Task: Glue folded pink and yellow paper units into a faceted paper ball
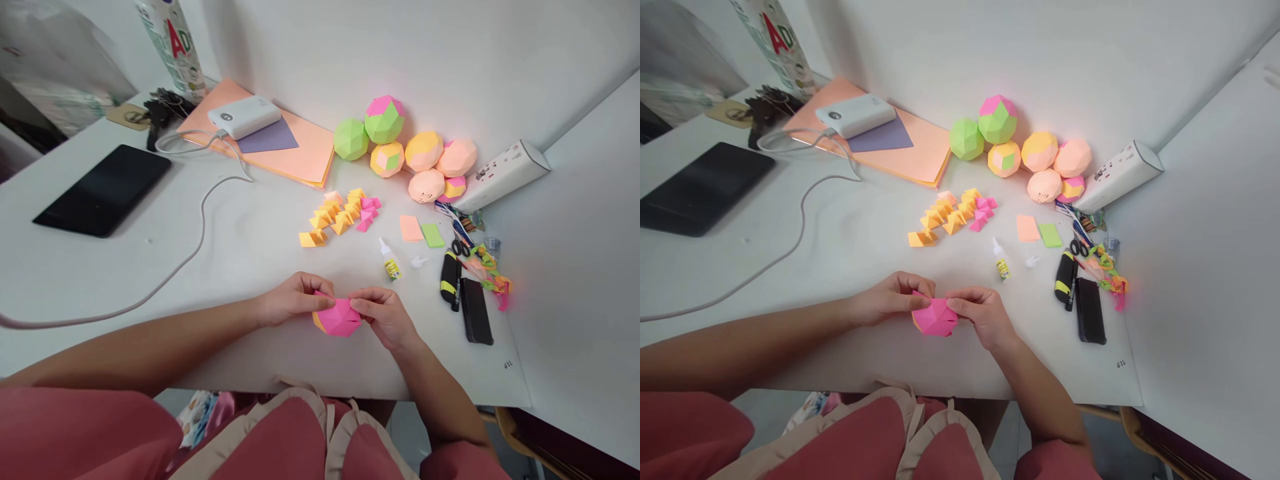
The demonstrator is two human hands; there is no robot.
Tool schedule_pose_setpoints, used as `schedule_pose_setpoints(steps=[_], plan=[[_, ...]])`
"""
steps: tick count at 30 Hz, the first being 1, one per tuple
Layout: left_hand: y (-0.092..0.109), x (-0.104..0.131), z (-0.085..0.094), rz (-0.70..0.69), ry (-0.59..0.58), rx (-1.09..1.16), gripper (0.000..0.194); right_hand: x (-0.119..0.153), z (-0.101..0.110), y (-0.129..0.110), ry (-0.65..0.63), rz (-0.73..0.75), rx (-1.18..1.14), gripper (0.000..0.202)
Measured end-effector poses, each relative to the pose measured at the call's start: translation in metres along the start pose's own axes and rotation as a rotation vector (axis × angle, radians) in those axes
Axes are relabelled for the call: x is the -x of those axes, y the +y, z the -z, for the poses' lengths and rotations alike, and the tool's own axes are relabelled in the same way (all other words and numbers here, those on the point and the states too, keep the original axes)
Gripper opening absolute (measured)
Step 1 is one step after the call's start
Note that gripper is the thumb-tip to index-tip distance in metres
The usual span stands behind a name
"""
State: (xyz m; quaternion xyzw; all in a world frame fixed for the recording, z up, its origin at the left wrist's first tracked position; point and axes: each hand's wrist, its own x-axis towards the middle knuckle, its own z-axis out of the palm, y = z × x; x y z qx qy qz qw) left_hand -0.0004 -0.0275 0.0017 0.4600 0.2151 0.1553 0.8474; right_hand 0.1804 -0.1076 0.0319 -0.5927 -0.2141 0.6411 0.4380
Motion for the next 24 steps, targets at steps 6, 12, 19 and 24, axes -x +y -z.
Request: schedule_pose_setpoints(steps=[6,12,19,24], plan=[[-0.0030,-0.0012,0.0016,0.016,0.008,-0.007,0.019,0.0010,-0.0005,0.0029,0.027,0.048,0.047,0.016],[-0.0027,-0.0013,0.0011,0.021,0.024,0.009,0.020,0.0006,-0.0010,0.0048,0.044,0.086,0.072,0.015],[-0.0006,0.0000,-0.0014,0.047,0.037,0.052,0.016,0.0017,-0.0010,0.0060,0.057,0.124,0.084,0.014],[-0.0013,-0.0014,-0.0014,0.074,0.075,0.049,0.016,0.0042,-0.0025,0.0082,0.068,0.241,0.161,0.013]])
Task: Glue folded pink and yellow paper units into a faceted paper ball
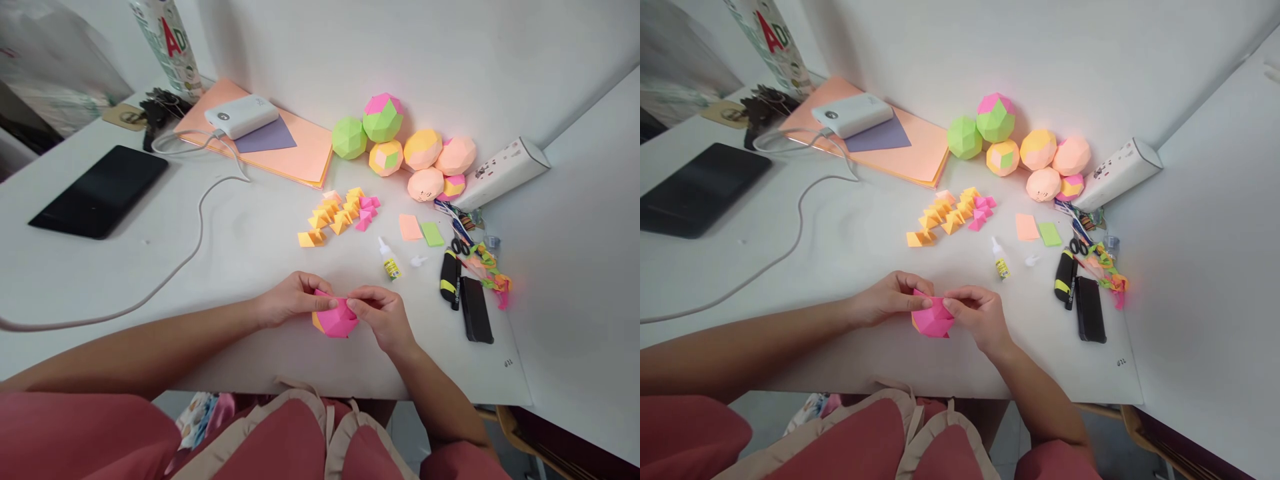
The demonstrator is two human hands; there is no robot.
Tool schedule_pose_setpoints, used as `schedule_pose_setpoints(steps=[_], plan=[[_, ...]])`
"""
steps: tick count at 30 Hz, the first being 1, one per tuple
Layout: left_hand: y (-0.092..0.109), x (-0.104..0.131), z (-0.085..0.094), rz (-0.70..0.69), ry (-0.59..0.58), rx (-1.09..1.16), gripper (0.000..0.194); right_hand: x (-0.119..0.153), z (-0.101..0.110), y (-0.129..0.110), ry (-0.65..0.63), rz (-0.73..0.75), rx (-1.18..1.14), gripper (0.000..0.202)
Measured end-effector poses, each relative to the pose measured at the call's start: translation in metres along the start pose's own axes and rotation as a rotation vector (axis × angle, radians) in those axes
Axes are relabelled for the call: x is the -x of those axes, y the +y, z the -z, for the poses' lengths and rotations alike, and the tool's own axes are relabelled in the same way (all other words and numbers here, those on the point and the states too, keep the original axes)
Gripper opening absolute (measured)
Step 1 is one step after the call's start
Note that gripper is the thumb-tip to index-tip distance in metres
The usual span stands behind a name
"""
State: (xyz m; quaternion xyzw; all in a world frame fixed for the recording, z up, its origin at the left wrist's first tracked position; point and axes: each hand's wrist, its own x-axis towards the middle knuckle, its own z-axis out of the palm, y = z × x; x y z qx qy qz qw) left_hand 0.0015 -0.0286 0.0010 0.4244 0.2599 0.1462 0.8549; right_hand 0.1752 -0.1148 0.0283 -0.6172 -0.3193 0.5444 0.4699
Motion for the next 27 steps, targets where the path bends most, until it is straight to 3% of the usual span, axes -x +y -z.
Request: schedule_pose_setpoints(steps=[9,23,27], plan=[[-0.0017,0.0013,-0.0016,-0.063,0.006,0.050,0.019,0.0017,-0.0054,-0.0033,-0.129,-0.058,-0.070,0.026],[-0.0045,0.0027,-0.0050,-0.094,-0.037,-0.065,0.026,0.0024,-0.0078,0.0037,-0.128,-0.009,-0.047,0.024],[-0.0038,0.0030,-0.0051,-0.033,-0.063,-0.005,0.025,0.0048,-0.0072,0.0029,-0.177,0.025,-0.011,0.026]])
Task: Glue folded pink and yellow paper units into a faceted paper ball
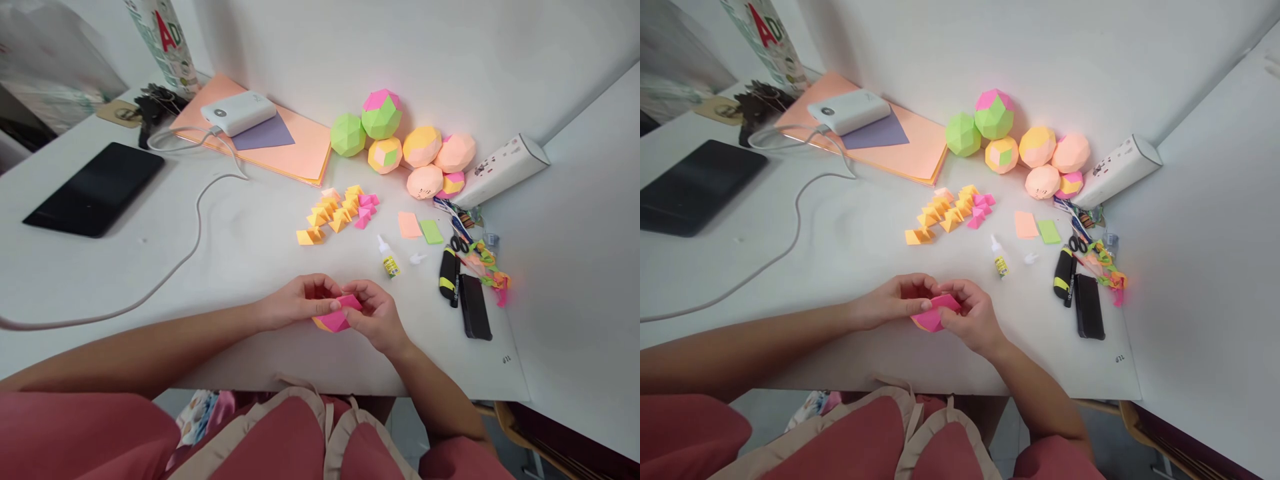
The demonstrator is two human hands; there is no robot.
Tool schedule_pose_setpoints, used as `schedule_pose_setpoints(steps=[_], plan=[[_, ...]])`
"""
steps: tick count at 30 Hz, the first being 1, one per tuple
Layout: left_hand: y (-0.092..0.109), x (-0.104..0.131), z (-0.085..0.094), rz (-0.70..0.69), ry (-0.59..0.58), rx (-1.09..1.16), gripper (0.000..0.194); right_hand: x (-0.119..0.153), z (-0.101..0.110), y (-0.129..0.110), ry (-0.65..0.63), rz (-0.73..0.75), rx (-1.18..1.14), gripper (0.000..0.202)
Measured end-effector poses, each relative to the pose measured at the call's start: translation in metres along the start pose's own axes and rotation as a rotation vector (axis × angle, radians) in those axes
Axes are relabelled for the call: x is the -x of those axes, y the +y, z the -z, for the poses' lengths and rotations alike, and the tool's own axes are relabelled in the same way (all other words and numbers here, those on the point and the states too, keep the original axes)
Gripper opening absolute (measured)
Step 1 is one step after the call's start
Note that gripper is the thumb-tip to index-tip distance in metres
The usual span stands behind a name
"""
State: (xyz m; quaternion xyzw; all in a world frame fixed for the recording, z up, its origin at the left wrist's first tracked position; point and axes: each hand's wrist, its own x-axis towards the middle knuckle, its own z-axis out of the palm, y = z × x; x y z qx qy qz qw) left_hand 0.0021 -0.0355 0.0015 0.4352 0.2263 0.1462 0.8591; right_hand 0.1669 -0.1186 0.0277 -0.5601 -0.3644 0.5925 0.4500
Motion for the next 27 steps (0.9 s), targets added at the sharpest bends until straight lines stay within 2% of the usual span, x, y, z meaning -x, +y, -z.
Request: schedule_pose_setpoints(steps=[3,8,12,15,18,21,27], plan=[[0.001,0.000,0.001,0.057,0.000,0.023,0.022,0.001,0.003,-0.003,-0.052,0.019,0.025,0.034],[0.001,-0.001,0.002,0.053,0.074,0.156,0.025,-0.006,0.016,-0.011,-0.121,0.023,-0.057,0.045],[0.003,-0.002,0.000,0.063,0.074,0.228,0.025,-0.013,0.025,-0.011,-0.099,-0.024,-0.038,0.030],[0.003,-0.001,-0.002,0.086,0.033,0.188,0.023,-0.016,0.027,-0.007,-0.078,-0.036,-0.027,0.020],[0.003,0.000,-0.004,0.016,0.007,0.137,0.028,-0.017,0.028,-0.005,-0.115,-0.070,-0.004,0.022],[0.002,0.000,-0.002,-0.021,0.012,0.091,0.024,-0.016,0.026,-0.006,-0.138,-0.102,0.016,0.024],[-0.001,-0.001,0.000,0.028,0.013,0.000,0.023,-0.016,0.022,-0.007,-0.177,-0.124,0.004,0.023]])
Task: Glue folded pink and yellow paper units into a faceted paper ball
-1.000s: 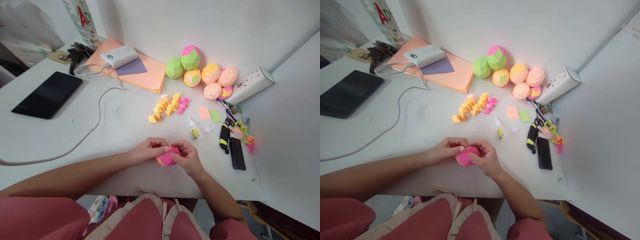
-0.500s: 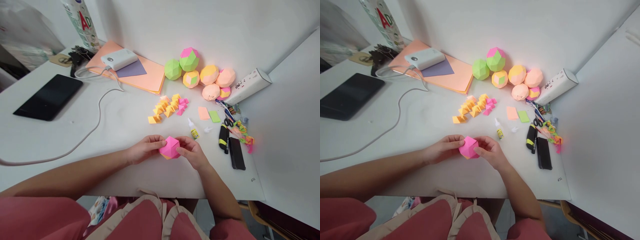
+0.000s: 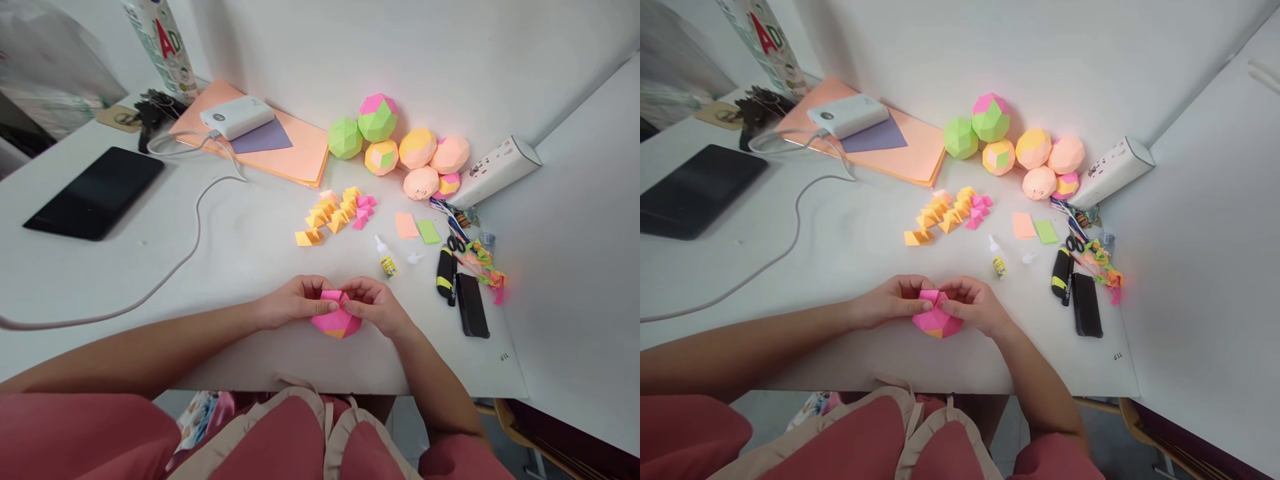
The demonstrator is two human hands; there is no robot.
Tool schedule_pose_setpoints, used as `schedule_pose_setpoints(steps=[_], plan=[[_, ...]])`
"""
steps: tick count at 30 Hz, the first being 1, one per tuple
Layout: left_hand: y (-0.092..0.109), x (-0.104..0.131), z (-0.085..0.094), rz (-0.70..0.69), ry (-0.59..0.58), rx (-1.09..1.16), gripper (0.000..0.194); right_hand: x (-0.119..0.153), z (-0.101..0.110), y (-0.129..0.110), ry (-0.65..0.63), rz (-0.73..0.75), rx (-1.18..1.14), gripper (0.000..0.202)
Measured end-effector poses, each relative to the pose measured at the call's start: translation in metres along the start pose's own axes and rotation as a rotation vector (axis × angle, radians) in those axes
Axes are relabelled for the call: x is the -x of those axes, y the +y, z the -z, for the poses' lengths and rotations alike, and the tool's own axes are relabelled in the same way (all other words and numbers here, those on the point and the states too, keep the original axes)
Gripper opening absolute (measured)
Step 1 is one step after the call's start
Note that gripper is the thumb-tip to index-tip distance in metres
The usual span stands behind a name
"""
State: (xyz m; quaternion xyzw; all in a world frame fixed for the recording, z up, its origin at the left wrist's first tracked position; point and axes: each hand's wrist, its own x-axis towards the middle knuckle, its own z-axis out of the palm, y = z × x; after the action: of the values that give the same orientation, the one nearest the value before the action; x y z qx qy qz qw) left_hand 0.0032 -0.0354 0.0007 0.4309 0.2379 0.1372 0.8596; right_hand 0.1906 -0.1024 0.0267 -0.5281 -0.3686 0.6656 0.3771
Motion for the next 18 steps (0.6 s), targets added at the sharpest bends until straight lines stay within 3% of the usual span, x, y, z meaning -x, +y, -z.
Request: schedule_pose_setpoints(steps=[7,10,12,14,15,18], plan=[[-0.001,0.000,0.002,0.017,0.036,0.082,0.021,-0.001,-0.001,0.004,0.027,-0.003,0.118,0.023],[-0.001,-0.001,0.003,0.045,0.028,0.123,0.021,0.000,0.001,0.001,0.109,0.123,0.304,0.022],[0.000,-0.001,0.004,0.062,0.022,0.153,0.020,-0.001,0.007,-0.001,0.329,0.365,0.546,0.019],[0.002,-0.002,0.003,0.078,0.023,0.190,0.020,-0.005,0.019,-0.001,0.645,0.616,0.883,0.017],[0.002,-0.001,0.003,0.086,0.023,0.209,0.020,-0.007,0.026,0.000,0.780,0.665,1.064,0.018],[0.004,-0.001,0.003,0.109,0.033,0.247,0.020,-0.014,0.047,0.004,0.925,0.477,1.425,0.038]])
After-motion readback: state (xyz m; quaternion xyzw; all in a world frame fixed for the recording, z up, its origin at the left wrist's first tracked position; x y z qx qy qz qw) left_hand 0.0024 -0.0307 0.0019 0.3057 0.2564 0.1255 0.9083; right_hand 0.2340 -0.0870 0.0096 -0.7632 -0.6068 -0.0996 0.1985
